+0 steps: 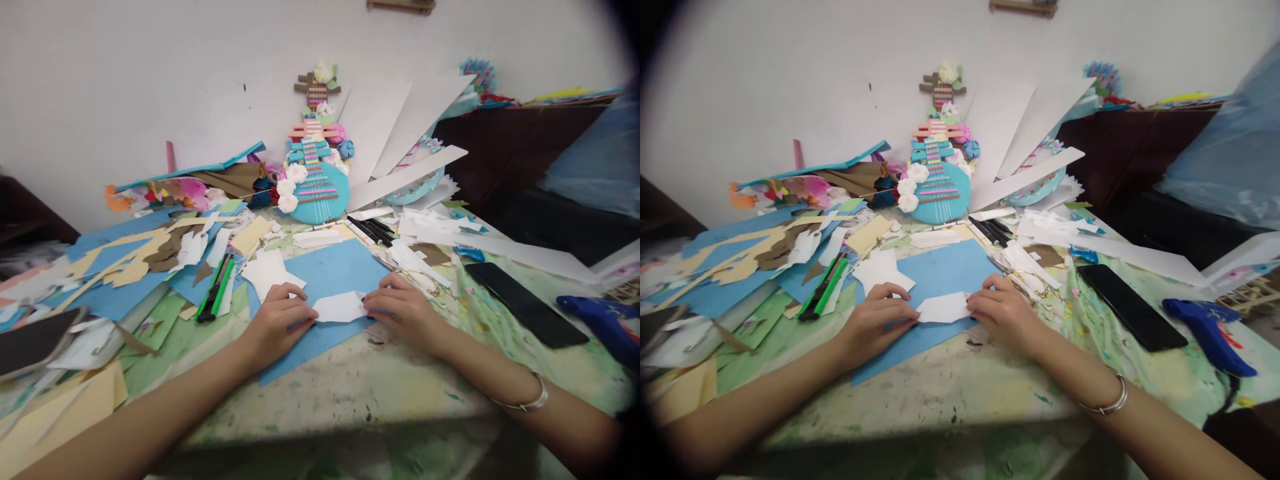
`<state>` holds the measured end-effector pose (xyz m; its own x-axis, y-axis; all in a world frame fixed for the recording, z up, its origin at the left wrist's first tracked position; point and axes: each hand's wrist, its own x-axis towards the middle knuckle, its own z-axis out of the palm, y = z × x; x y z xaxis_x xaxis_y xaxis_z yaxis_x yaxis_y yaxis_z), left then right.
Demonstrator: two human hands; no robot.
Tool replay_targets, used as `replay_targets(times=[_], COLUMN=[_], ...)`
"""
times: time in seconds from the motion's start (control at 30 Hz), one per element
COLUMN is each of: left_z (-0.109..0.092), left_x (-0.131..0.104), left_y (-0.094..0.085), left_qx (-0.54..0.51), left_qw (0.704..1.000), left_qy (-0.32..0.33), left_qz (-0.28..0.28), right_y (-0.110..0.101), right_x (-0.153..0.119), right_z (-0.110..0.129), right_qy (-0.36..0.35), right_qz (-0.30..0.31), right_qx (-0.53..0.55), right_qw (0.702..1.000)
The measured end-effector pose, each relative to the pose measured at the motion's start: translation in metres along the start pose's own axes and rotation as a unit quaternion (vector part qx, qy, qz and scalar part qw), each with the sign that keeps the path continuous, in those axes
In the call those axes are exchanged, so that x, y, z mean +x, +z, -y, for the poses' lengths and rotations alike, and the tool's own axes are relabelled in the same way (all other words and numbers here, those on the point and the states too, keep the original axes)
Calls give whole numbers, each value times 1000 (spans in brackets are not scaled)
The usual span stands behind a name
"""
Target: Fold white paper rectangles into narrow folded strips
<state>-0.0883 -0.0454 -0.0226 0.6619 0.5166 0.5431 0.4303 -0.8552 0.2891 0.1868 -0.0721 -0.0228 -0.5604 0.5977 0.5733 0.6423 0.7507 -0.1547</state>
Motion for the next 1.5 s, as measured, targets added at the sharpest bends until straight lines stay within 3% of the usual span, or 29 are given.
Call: replay_targets(times=[0.33,0.53,0.77,1.07,1.27,1.5], left_z=[10,14,17,6,6,7], left_x=[5,6,6,7,11,13], left_y=[4,3,3,3,4,3], left_qx=[-12,-28,-24,0,-53,-128], left_qw=[1000,998,999,998,989,966], left_qy=[-24,-55,-35,-60,-131,-219], left_qz=[-17,4,17,30,40,44], right_y=[10,8,9,9,8,7], right_x=[2,4,7,7,9,13], right_z=[-11,-13,-13,-13,-14,-15], right_qy=[38,113,101,116,161,256], right_qz=[-7,22,43,43,61,85], right_qx=[25,72,86,104,134,200], right_qw=[999,991,990,987,976,942])
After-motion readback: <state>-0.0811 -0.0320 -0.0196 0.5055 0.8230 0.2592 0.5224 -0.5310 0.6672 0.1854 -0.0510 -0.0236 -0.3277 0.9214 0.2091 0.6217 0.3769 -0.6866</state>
